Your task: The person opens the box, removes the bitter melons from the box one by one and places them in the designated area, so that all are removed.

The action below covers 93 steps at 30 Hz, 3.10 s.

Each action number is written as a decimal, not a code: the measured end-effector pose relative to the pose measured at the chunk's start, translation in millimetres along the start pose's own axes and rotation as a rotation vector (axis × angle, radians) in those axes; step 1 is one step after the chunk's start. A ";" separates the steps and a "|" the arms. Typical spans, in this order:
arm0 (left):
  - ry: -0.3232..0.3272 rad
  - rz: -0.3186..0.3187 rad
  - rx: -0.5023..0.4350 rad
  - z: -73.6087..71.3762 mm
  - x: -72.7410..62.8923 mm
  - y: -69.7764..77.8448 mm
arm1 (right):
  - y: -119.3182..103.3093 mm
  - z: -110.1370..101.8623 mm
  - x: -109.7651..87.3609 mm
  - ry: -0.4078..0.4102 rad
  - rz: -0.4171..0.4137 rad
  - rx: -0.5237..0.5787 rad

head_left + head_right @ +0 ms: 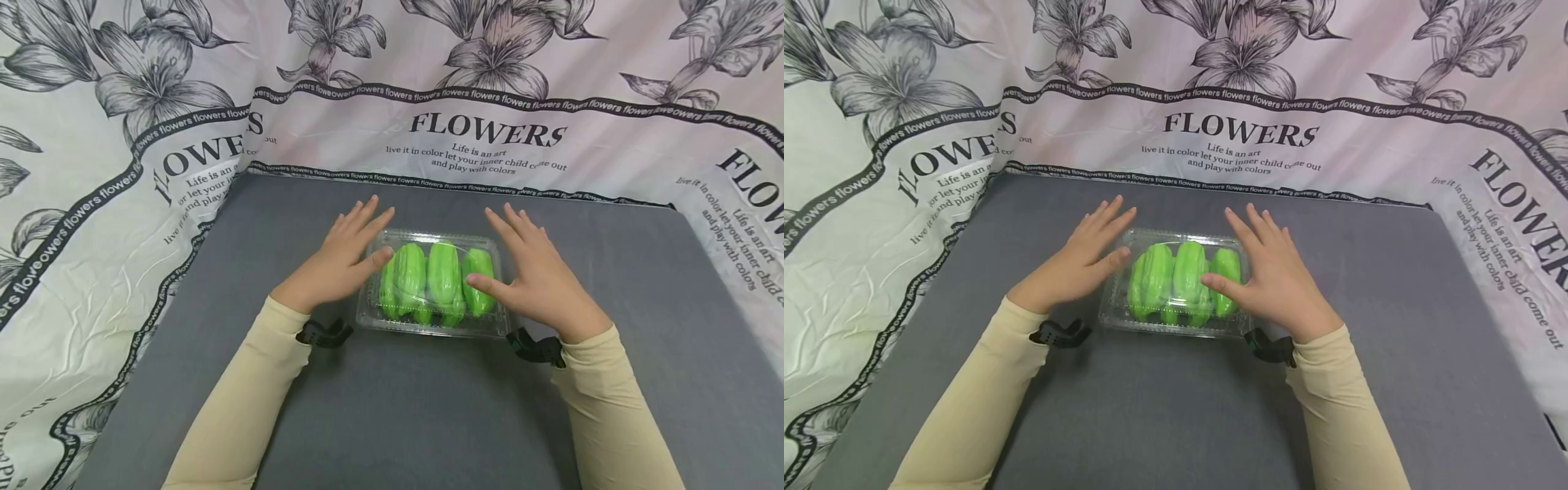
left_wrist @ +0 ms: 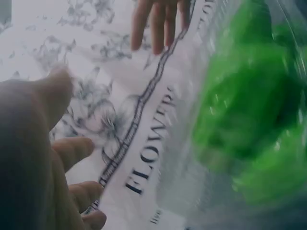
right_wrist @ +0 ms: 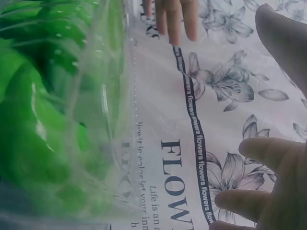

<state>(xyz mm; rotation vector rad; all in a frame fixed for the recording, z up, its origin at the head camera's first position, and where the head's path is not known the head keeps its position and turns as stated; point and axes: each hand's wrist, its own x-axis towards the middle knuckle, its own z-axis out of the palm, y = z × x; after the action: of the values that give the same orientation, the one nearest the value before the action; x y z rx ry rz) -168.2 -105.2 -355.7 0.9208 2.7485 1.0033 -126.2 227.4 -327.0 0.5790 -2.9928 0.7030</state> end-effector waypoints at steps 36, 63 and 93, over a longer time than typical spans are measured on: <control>-0.005 -0.253 -0.691 48.9 9.2 -90.8 | -16.3 8.5 13.3 -0.064 -0.020 0.061; 0.228 -0.302 -0.728 50.5 13.6 -93.9 | -17.4 31.5 20.6 -0.169 -0.028 -0.040; 0.265 -0.292 -0.788 48.4 11.3 -106.4 | -19.8 54.7 24.1 -0.225 0.048 -0.047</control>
<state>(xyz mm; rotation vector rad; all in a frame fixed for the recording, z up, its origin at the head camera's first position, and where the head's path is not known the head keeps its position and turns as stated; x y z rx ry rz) -219.3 -136.0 -456.8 0.2652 2.1918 2.0052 -137.7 178.8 -365.4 0.6248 -3.2303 0.6060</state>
